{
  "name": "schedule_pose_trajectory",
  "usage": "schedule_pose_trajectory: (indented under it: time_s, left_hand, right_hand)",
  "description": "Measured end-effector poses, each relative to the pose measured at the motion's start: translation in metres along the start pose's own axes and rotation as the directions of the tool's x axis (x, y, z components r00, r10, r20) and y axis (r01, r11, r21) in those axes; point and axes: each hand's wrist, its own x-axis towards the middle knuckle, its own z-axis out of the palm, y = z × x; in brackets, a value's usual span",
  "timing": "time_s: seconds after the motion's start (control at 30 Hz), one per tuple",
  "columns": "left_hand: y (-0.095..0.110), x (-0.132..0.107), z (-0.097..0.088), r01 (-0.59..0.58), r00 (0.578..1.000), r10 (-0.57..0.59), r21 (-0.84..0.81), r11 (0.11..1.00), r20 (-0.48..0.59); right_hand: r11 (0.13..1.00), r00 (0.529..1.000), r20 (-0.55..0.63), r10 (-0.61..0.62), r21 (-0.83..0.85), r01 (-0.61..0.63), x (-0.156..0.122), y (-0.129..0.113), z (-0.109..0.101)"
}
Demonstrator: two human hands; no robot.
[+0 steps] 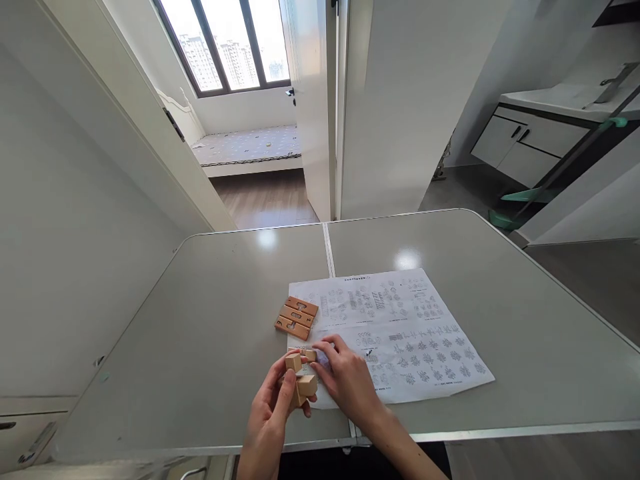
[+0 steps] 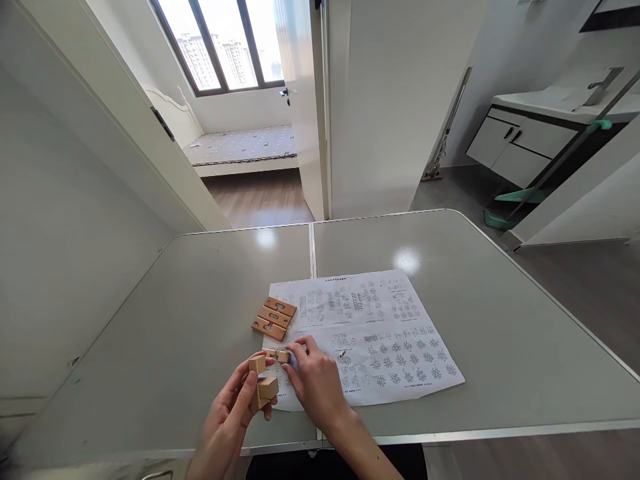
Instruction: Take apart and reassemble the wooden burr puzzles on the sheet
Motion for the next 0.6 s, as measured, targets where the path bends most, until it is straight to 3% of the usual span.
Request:
schedule_pose_trajectory:
  time_s: [0.07,0.17,0.33,0.6]
  left_hand:
    - [0.001,0.000,0.001,-0.007,1.000,0.008,0.045,0.999,-0.026]
    - [0.001,0.000,0.001,-0.001,0.999,0.007,0.111,0.994,-0.049]
    - [-0.005,0.001,0.001,-0.013,1.000,0.012,0.137,0.990,0.003]
    - [0.002,-0.003,0.002,-0.092,0.988,0.071,0.155,0.984,0.137]
  right_hand:
    - [0.988,1.000,-0.023,0.016,0.151,-0.013,-0.007,-0.005,-0.009]
    - [0.934,0.997,0.081,-0.013,0.356,-0.017,-0.017,-0.017,-0.025]
    - [0.944,0.980,0.180,-0.081,0.330,0.017,-0.023,-0.031,-0.040]
    - [0.899,0.976,0.214,-0.036,0.433,-0.062,-0.029,-0.034,-0.033]
